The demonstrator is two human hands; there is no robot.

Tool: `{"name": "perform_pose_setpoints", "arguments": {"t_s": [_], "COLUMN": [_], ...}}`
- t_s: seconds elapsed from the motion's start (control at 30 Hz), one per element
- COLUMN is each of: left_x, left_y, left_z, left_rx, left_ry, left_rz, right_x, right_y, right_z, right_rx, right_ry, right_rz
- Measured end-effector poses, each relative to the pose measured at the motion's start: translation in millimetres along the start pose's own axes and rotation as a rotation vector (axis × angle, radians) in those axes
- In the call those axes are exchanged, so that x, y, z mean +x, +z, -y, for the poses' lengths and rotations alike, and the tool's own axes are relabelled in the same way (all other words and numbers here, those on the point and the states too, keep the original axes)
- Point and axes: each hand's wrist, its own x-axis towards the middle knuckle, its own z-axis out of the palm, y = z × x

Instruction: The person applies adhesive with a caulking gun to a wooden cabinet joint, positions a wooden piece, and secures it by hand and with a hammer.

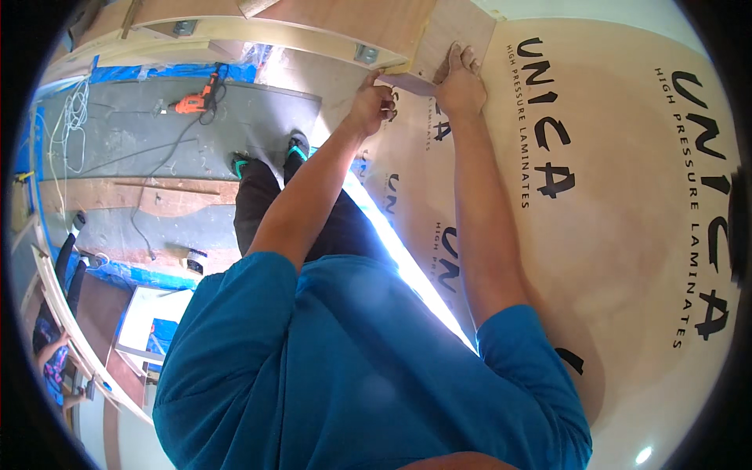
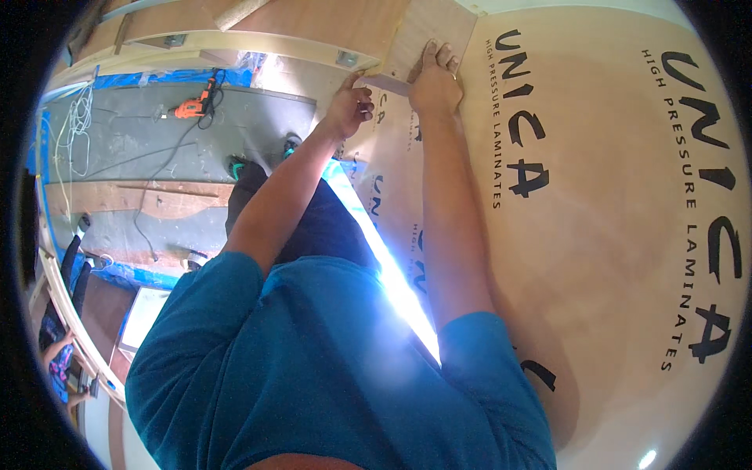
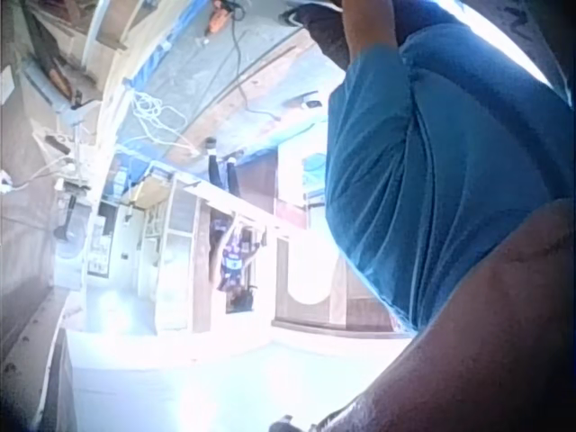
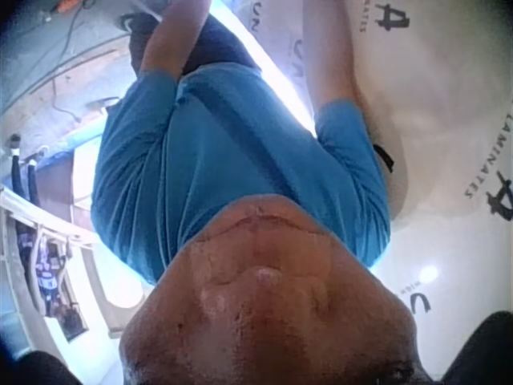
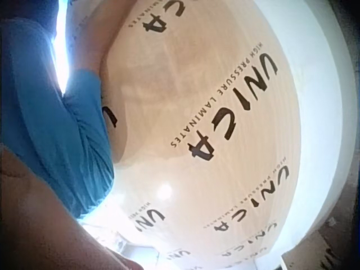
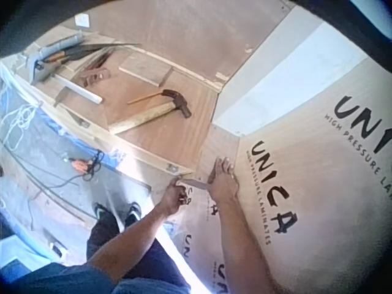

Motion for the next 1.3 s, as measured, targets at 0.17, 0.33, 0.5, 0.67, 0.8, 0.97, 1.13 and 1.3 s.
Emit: {"name": "perform_pose_setpoints", "arguments": {"t_s": [0.17,0.33,0.5,0.67,0.8,0.97,1.13,1.3], "left_x": [-18.5,-28.7,-34.3,-43.9,-63.9,-72.8,-107.5,-135.1], "left_y": [13.3,16.0,11.7,19.2,39.5,50.7,90.3,18.6], "left_z": [-8.1,-15.7,-18.6,-23.7,-28.8,-32.4,-48.5,-51.8], "left_rx": [0.049,0.154,0.296,0.246,0.107,0.052,-0.082,-0.133], "left_ry": [0.018,0.058,0.164,0.133,0.059,0.038,0.022,-0.055], "left_rz": [0.055,0.069,0.157,0.159,0.187,0.287,0.661,0.602], "right_x": [-2.6,-2.5,1.3,2.0,-3.8,0.2,-0.3,0.0], "right_y": [-10.3,-10.7,1.5,-1.7,-2.7,-4.8,-16.6,0.1], "right_z": [4.9,5.0,-3.3,-0.5,1.3,-0.5,-6.7,-7.6], "right_rx": [-0.017,-0.001,-0.035,0.007,0.057,0.001,0.136,0.027], "right_ry": [0.003,-0.004,-0.028,-0.027,-0.015,-0.019,-0.036,-0.033], "right_rz": [0.029,0.021,-0.009,-0.007,-0.030,-0.013,0.070,0.009]}}
